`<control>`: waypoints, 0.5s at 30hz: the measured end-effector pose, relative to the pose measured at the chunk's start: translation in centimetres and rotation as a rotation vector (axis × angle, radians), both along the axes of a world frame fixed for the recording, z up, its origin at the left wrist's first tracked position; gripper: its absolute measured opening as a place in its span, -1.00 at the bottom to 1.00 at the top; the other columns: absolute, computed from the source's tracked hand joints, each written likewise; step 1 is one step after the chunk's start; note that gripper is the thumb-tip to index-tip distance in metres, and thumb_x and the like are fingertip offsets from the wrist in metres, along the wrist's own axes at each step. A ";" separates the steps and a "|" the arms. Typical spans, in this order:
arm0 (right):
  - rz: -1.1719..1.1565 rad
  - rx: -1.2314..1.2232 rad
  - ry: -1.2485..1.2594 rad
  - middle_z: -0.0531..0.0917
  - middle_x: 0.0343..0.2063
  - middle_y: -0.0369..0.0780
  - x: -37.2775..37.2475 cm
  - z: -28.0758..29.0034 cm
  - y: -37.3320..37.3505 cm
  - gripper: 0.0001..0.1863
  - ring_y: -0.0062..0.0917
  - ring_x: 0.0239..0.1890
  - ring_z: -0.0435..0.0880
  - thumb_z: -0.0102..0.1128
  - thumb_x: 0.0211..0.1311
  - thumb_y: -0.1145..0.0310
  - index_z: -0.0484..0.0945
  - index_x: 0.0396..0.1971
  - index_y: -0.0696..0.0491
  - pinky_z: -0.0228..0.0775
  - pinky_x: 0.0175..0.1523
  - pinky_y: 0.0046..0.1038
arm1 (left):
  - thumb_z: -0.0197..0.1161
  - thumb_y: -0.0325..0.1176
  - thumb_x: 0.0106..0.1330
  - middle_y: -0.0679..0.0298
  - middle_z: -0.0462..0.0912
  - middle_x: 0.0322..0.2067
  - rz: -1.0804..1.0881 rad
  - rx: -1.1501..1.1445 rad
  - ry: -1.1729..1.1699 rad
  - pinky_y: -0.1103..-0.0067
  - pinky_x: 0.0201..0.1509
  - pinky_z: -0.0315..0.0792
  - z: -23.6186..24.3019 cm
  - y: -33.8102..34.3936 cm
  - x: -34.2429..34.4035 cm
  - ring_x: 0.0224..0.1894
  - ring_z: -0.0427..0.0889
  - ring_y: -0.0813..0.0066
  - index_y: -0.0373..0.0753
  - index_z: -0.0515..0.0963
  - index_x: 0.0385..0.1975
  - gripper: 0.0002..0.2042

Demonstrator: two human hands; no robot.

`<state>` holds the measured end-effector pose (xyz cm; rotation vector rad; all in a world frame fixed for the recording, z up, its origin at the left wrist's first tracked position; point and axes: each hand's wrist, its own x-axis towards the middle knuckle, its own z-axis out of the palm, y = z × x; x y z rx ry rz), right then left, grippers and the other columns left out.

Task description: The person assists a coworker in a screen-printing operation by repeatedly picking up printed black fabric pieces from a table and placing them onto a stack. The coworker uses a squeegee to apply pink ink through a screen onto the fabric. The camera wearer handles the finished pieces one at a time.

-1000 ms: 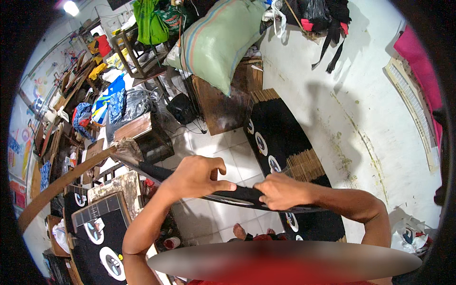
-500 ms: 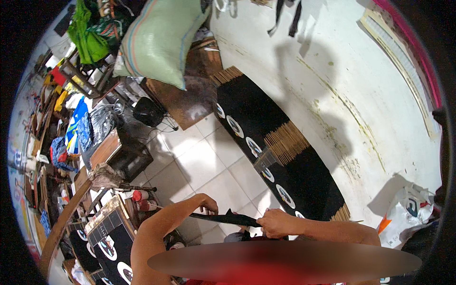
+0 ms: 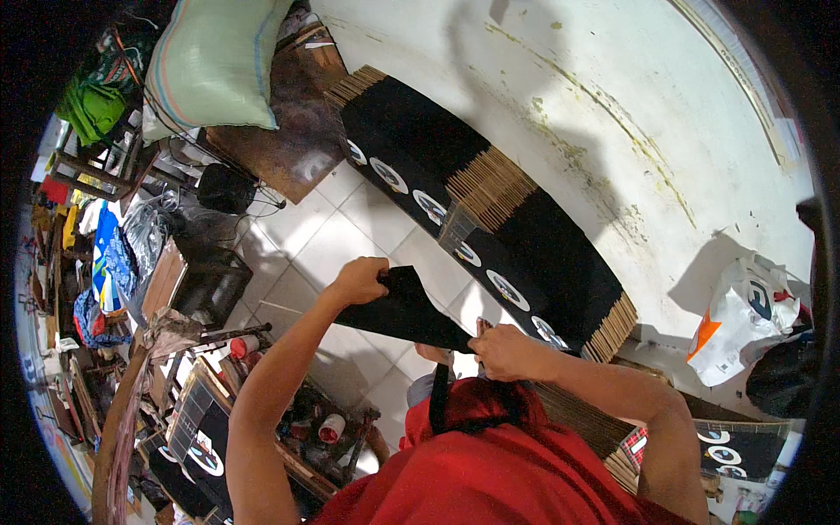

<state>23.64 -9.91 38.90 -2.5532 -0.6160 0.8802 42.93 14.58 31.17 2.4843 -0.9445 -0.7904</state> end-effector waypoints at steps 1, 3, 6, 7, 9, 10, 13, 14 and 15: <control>-0.014 -0.005 -0.011 0.57 -0.49 -0.05 0.1 -0.3 0.0 -0.71 -0.17 -0.34 0.59 0.19 -0.27 0.41 0.51 -0.43 0.17 0.42 -0.19 -0.18 | 0.29 -0.34 -0.15 0.13 0.56 -0.46 0.040 -0.019 -0.038 0.35 -0.28 0.38 1.6 0.0 -0.2 -0.35 0.52 0.09 -0.26 0.48 -0.50 -0.78; -0.007 -0.023 -0.061 0.58 -0.51 -0.05 0.6 -0.8 0.1 -0.73 -0.16 -0.38 0.60 0.15 -0.25 0.42 0.51 -0.42 0.17 0.43 -0.23 -0.18 | 0.28 -0.39 -0.15 0.16 0.54 -0.44 -0.013 -0.148 -0.188 0.38 -0.23 0.35 4.4 0.2 -0.8 -0.32 0.50 0.13 -0.24 0.47 -0.50 -0.81; -0.114 -0.035 -0.074 0.58 -0.57 -0.01 1.3 -1.4 0.2 -0.76 -0.14 -0.43 0.60 0.09 -0.23 0.43 0.52 -0.45 0.17 0.43 -0.27 -0.20 | 0.23 -0.49 -0.19 0.21 0.52 -0.44 -0.057 -0.275 -0.379 0.43 -0.18 0.30 7.2 1.3 -2.1 -0.28 0.48 0.21 -0.20 0.47 -0.52 -0.82; -0.121 -0.062 -0.080 0.58 -0.58 -0.02 1.7 -1.7 0.4 -0.77 -0.14 -0.44 0.59 0.09 -0.23 0.42 0.52 -0.46 0.17 0.43 -0.28 -0.20 | 0.22 -0.53 -0.21 0.24 0.51 -0.45 -0.069 -0.311 -0.435 0.44 -0.16 0.28 7.7 1.7 -2.6 -0.27 0.48 0.25 -0.19 0.48 -0.52 -0.81; -0.131 -0.106 -0.112 0.58 -0.60 -0.02 2.6 -2.2 0.5 -0.77 -0.14 -0.46 0.59 0.09 -0.22 0.41 0.52 -0.48 0.17 0.43 -0.29 -0.20 | 0.16 -0.59 -0.29 0.28 0.48 -0.44 -0.026 -0.381 -0.574 0.42 -0.13 0.26 7.9 2.5 -3.8 -0.22 0.48 0.30 -0.17 0.46 -0.53 -0.76; -0.100 -0.101 -0.138 0.58 -0.59 -0.03 3.1 -2.4 0.4 -0.74 -0.16 -0.47 0.59 0.10 -0.18 0.37 0.54 -0.44 0.18 0.43 -0.32 -0.24 | 0.15 -0.60 -0.30 0.28 0.48 -0.43 -0.005 -0.433 -0.658 0.41 -0.12 0.26 7.7 3.0 -4.5 -0.20 0.48 0.30 -0.17 0.46 -0.53 -0.75; -0.072 -0.100 -0.226 0.58 -0.58 -0.03 4.2 -3.1 0.6 -0.70 -0.17 -0.45 0.59 0.11 -0.14 0.33 0.55 -0.37 0.19 0.43 -0.31 -0.23 | 0.15 -0.59 -0.28 0.25 0.46 -0.30 0.017 -0.377 -0.743 0.32 0.02 0.22 5.9 5.1 -6.8 -0.04 0.42 0.28 -0.19 0.46 -0.47 -0.73; -0.008 -0.083 -0.282 0.58 -0.56 -0.03 4.4 -3.1 0.3 -0.65 -0.17 -0.42 0.59 0.12 -0.10 0.30 0.54 -0.29 0.18 0.42 -0.28 -0.23 | 0.17 -0.57 -0.25 0.23 0.44 -0.23 0.071 -0.306 -0.709 0.31 0.07 0.18 4.9 5.7 -7.7 0.01 0.38 0.27 -0.19 0.47 -0.44 -0.73; -0.082 -0.091 -0.267 0.58 -0.56 -0.02 4.9 -3.4 0.6 -0.65 -0.16 -0.42 0.59 0.12 -0.09 0.30 0.54 -0.29 0.18 0.42 -0.27 -0.22 | 0.19 -0.55 -0.22 0.21 0.43 -0.16 0.124 -0.237 -0.680 0.29 0.13 0.15 3.7 6.1 -8.7 0.06 0.33 0.26 -0.20 0.48 -0.41 -0.72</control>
